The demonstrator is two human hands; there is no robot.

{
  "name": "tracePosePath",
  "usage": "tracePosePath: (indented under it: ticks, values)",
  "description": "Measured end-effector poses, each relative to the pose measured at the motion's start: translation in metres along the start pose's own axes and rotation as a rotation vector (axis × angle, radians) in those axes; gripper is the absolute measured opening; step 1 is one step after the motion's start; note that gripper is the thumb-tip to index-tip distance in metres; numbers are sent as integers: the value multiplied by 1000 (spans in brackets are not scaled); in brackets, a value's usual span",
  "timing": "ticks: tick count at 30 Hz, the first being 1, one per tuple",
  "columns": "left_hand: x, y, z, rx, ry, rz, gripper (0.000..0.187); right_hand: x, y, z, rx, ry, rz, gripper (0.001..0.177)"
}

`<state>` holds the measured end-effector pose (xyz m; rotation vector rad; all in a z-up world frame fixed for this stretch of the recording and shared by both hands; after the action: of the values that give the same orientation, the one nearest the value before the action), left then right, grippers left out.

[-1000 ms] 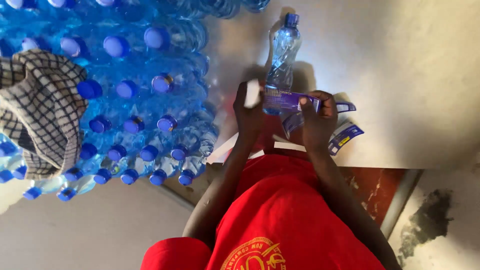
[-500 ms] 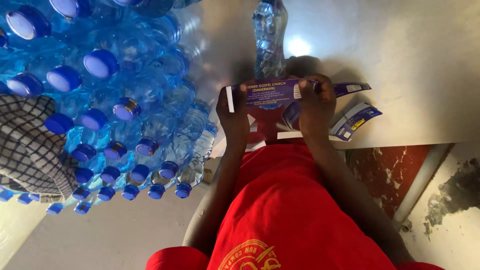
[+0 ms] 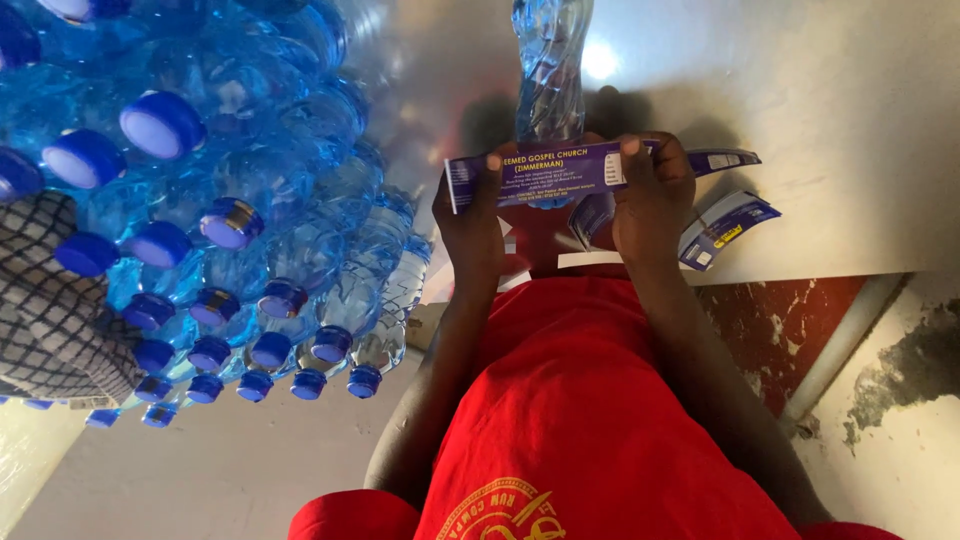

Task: Manually applying adhesive labels to plastic water bottles on a production table.

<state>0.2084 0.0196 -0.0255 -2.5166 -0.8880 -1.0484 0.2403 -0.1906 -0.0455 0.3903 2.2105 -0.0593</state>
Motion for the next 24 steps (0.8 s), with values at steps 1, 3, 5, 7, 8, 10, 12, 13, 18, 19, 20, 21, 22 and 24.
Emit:
tracePosePath:
  ticks: [1,3,5,7,8,10,12,13,18,19,20,21,22,24]
  values:
    - [-2,1,-1,2,-7,1,25,1,-2,2,3,6,-4,24]
    - [-3,3,0,-5,-11,-31,25,3,-3,6,-15,9,25,26]
    - [3,8,1,12,-31,-7,27,12,-9,8,-20,15,2,28]
    - [4,6,1,28,-50,16,30,21,-15,11,-25,21,-21,29]
    - [1,2,1,28,-53,50,30,25,-17,13,-30,19,-13,29]
    - [-2,0,2,26,-60,85,31,27,-18,15,-32,19,-6,30]
    - [-6,0,0,125,-139,77,43,23,-16,14,-31,7,15,26]
    - [-5,-1,0,126,-140,78,43,22,-16,14,-30,9,14,26]
    - [-14,-4,5,35,-114,23,37,19,-14,14,-35,6,-36,26]
    - [-16,-6,7,34,-115,24,37,18,-13,14,-33,7,-36,26]
    - [-19,-8,8,36,-115,29,37,17,-13,14,-29,2,-49,24]
    - [-22,-10,9,38,-115,33,36,15,-13,14,-24,-3,-63,21]
    - [-22,-11,10,37,-117,34,36,12,-9,14,-21,-2,-63,21]
    - [-20,-11,12,24,-107,47,36,5,-2,14,-15,-31,-65,23]
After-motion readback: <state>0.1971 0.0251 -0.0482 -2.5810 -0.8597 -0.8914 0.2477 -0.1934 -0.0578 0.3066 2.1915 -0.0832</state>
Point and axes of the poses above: each hand's wrist, its own z-axis towards the middle knuckle, its own y-axis out of the palm, x = y × z, the point moved 5 cm from there along z, towards the middle knuckle, and after that the axes turned 1 degree about -z, right-handed, at the moved point
